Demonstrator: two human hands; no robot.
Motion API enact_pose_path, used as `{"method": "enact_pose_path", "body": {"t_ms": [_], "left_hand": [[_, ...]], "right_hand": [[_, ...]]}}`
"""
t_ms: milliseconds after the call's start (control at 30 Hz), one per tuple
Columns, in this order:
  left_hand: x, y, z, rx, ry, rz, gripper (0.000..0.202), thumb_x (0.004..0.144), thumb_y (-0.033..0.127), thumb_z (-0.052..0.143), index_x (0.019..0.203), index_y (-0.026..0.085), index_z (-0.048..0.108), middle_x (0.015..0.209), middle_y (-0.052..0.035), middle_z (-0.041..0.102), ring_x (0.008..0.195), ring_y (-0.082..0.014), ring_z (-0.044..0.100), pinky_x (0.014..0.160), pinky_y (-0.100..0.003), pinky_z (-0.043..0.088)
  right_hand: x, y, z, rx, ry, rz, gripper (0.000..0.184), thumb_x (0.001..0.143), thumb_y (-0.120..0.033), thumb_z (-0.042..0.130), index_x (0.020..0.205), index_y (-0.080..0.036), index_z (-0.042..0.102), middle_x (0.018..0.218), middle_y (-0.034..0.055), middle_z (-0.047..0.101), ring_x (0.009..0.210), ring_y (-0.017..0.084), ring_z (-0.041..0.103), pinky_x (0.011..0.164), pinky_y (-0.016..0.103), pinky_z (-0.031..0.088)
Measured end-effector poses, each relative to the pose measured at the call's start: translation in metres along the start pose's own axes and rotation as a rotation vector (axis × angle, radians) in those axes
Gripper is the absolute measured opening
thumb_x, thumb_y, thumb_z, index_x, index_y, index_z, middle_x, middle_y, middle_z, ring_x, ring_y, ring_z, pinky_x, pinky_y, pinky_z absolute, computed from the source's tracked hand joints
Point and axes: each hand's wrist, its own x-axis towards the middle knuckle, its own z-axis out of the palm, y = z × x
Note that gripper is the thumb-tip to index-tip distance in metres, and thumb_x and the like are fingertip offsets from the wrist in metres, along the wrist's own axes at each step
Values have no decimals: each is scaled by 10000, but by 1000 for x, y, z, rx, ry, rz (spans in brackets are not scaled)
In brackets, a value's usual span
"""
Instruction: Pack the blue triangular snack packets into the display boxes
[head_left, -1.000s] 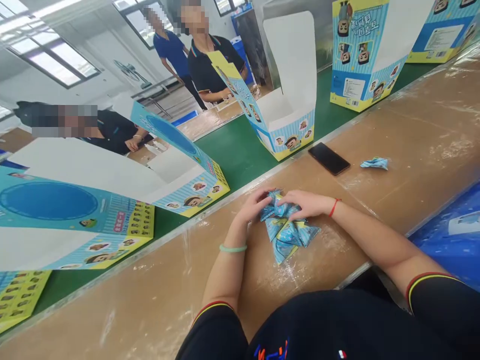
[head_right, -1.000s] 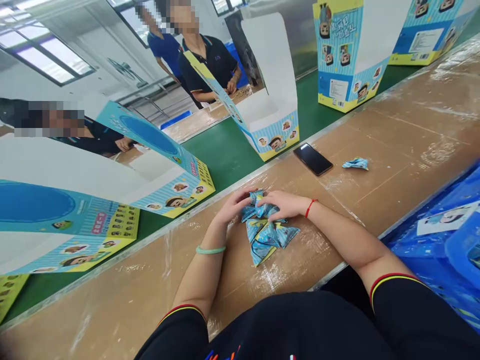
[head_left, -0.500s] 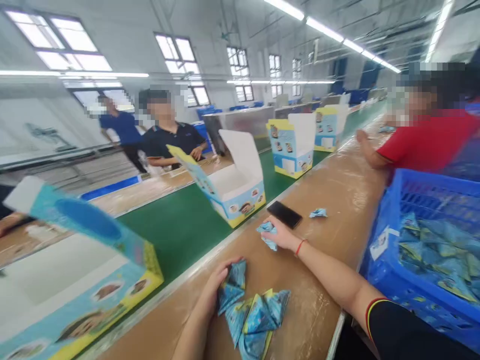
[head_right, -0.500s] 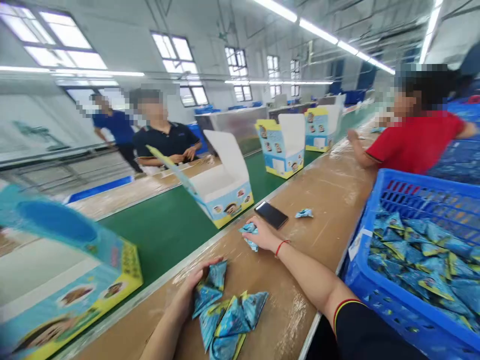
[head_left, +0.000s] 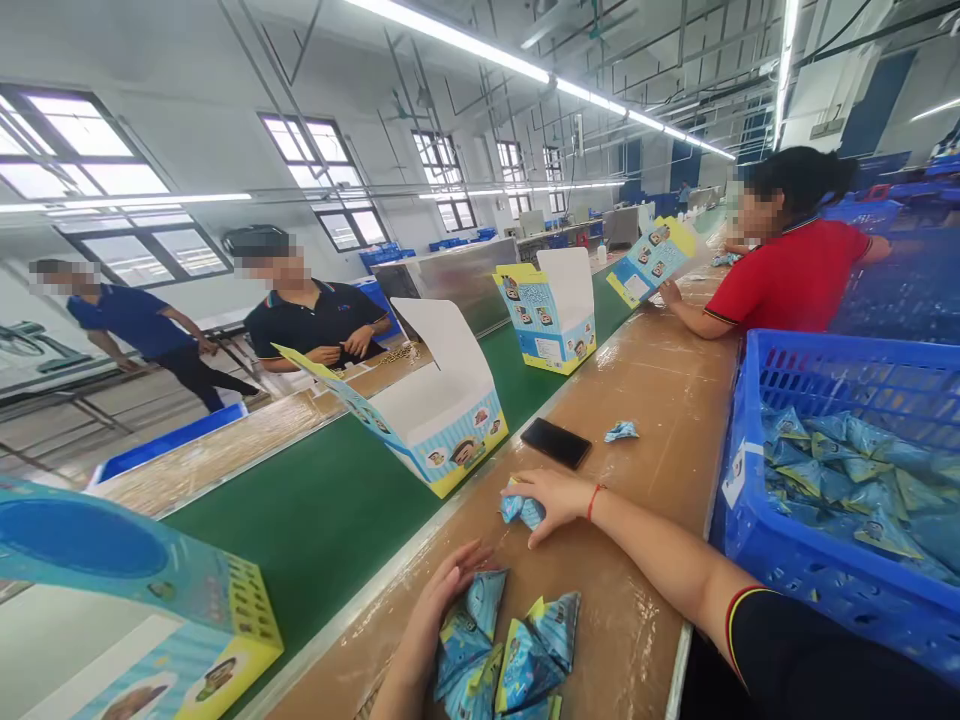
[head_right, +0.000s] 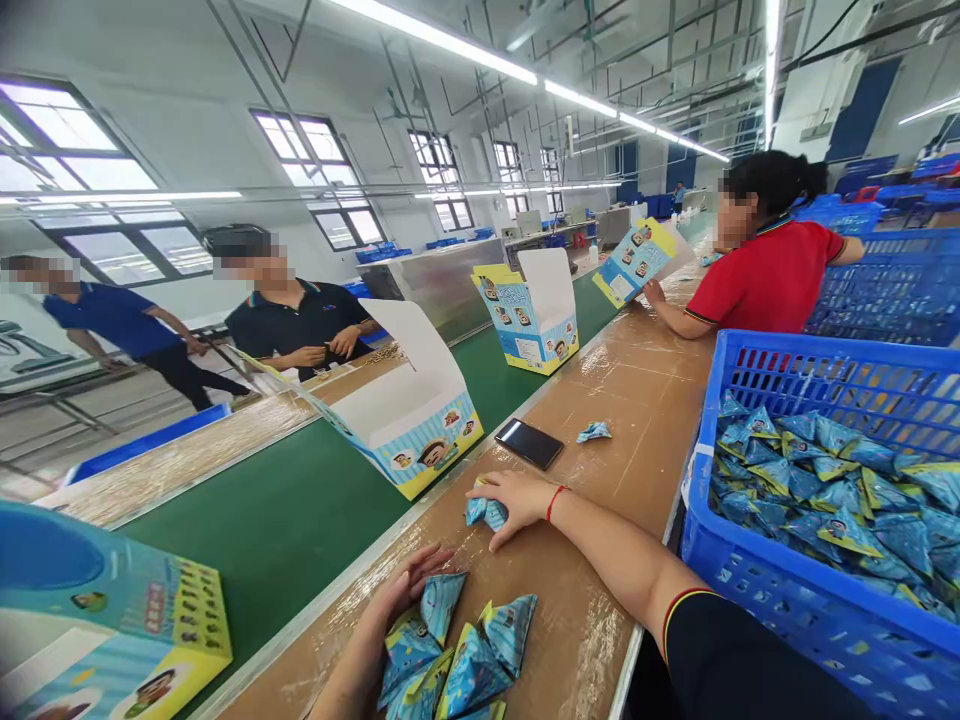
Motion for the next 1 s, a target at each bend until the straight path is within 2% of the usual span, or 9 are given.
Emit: {"method": "enact_pose_path", "body": {"t_ms": [133, 267, 367, 500, 700, 767, 833, 933, 1000], "left_hand": [[-8, 4, 11, 24, 116, 50, 713, 748, 699, 678, 1225, 170, 690, 1289, -188, 701, 1153, -410, 678, 1112, -575, 442], [-12, 6, 18, 23, 163, 77, 653, 757, 679, 678, 1190, 191, 700, 1258, -150, 722, 1114, -385, 699, 1096, -560, 469], [-13, 7, 21, 43, 177, 90, 645, 766, 681, 654, 1188, 195, 700, 1250, -143, 728, 1095, -377, 707, 1085, -553, 482], [-14, 9, 23, 59, 189, 91, 646, 773, 682, 637, 1197, 198, 694, 1271, -145, 719, 1113, -391, 700, 1093, -567, 468], [-16, 13, 22, 51, 165, 88, 623, 775, 663, 663, 1191, 201, 692, 1276, -141, 718, 1131, -392, 694, 1114, -562, 453], [-17, 14, 23, 68, 170, 87, 633, 774, 670, 655, 1200, 204, 692, 1283, -139, 716, 1141, -385, 692, 1128, -554, 445], [-17, 15, 24, 77, 175, 87, 635, 772, 674, 650, 1203, 209, 695, 1287, -136, 715, 1144, -380, 692, 1126, -546, 452], [-19, 16, 27, 79, 173, 87, 635, 764, 676, 653, 1196, 212, 699, 1287, -133, 715, 1141, -378, 694, 1117, -537, 464], [-20, 17, 28, 85, 174, 91, 639, 764, 676, 652, 1195, 207, 699, 1287, -137, 715, 1131, -376, 697, 1112, -533, 470]], "right_hand": [[5, 4, 6, 12, 54, 85, 995, 620, -587, 892, 1467, -231, 513, 1397, 152, 563, 1297, 335, 559, 1122, 458, 424], [11, 0, 19, 17, 168, 64, 901, 589, -555, 921, 1348, -194, 595, 1551, 188, 393, 1391, 338, 470, 1160, 444, 390], [13, -3, 19, -18, 180, 54, 761, 618, -554, 908, 1234, -186, 658, 1432, 172, 500, 1335, 333, 496, 1129, 455, 405], [13, -5, 15, -34, 143, 84, 711, 701, -572, 855, 1290, -224, 661, 1171, 119, 582, 1090, 280, 587, 971, 422, 483], [15, -9, 24, 10, 221, 160, 644, 780, -602, 783, 1296, -230, 681, 1170, 117, 565, 1100, 267, 567, 972, 403, 474], [14, -9, 24, 46, 259, 216, 701, 784, -627, 765, 1336, -211, 651, 1261, 143, 546, 1175, 288, 552, 1029, 425, 452], [10, -7, 18, 77, 224, 231, 868, 717, -643, 809, 1432, -215, 568, 1422, 172, 475, 1314, 327, 492, 1118, 450, 394], [0, 0, 0, 100, 28, 164, 1170, 568, -609, 907, 1564, -266, 399, 1603, 175, 318, 1477, 362, 346, 1206, 452, 300], [-5, 4, -11, 91, -67, 117, 1187, 566, -566, 923, 1578, -276, 377, 1590, 173, 359, 1473, 360, 366, 1204, 445, 307]]}}
